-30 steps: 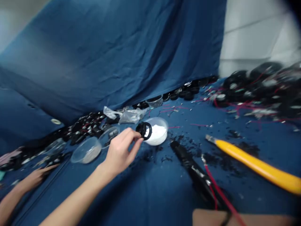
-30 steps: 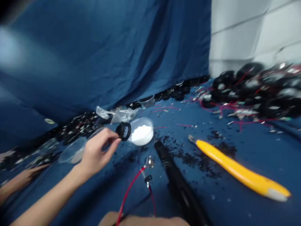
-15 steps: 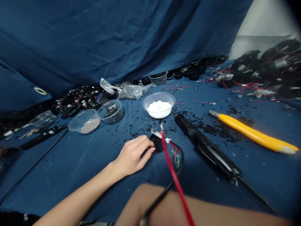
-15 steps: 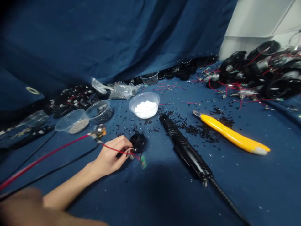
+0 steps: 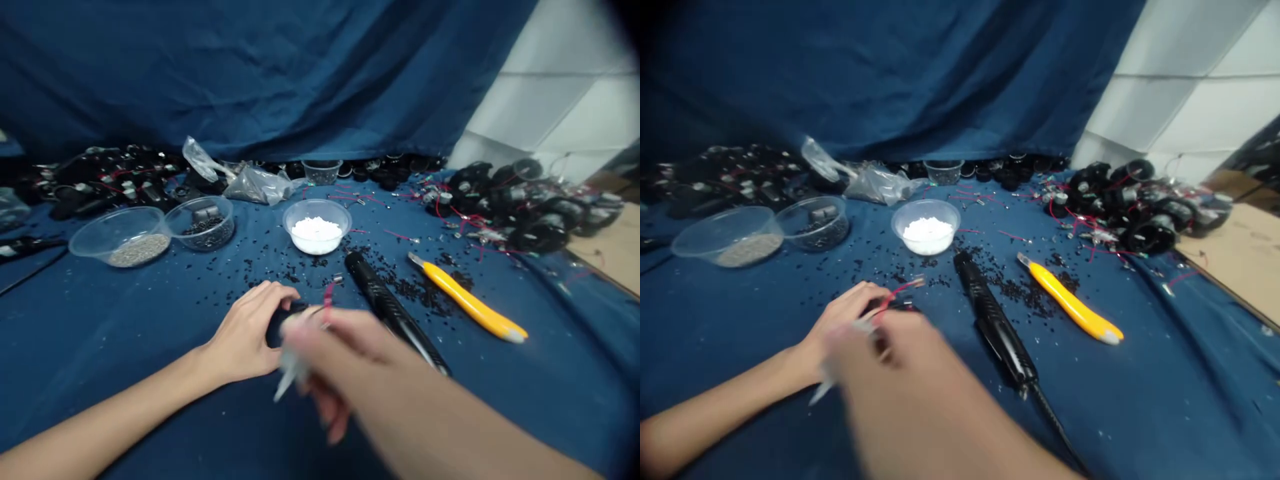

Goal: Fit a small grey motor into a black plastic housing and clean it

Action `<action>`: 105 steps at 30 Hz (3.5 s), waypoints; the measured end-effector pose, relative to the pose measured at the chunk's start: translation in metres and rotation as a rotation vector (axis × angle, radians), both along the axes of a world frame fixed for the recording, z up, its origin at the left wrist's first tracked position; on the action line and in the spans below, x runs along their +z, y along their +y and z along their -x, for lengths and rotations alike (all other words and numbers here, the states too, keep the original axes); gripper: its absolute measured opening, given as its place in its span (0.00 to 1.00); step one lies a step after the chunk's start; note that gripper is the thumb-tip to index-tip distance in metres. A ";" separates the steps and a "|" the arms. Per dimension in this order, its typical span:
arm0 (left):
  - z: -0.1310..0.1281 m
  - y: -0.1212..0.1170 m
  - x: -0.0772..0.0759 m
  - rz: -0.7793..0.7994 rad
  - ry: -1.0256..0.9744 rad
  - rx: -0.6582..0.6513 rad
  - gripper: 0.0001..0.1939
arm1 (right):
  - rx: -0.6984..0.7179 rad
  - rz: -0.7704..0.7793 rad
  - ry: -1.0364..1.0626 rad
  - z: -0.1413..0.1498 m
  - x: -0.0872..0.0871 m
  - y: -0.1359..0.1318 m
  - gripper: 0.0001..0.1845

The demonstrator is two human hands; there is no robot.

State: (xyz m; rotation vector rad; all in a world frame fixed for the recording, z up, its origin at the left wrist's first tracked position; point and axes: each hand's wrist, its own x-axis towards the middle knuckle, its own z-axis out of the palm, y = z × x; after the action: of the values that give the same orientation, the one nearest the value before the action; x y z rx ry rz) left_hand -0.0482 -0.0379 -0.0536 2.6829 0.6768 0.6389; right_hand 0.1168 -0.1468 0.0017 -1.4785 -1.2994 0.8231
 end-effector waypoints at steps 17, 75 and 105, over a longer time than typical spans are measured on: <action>0.009 -0.007 -0.009 0.397 0.018 0.059 0.43 | 0.094 0.023 -0.305 -0.008 -0.067 0.025 0.09; 0.012 -0.010 -0.002 0.215 -0.162 -0.117 0.06 | -0.067 0.010 0.504 -0.021 -0.072 0.024 0.12; 0.013 -0.012 0.013 -0.101 0.024 -0.240 0.19 | -0.217 0.154 0.459 -0.008 -0.055 0.024 0.21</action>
State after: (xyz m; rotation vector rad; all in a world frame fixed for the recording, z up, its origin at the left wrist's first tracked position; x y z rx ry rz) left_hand -0.0610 -0.0499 -0.0406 2.8086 0.3274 0.5917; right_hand 0.1245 -0.1233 -0.0534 -1.4116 -0.7356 1.0585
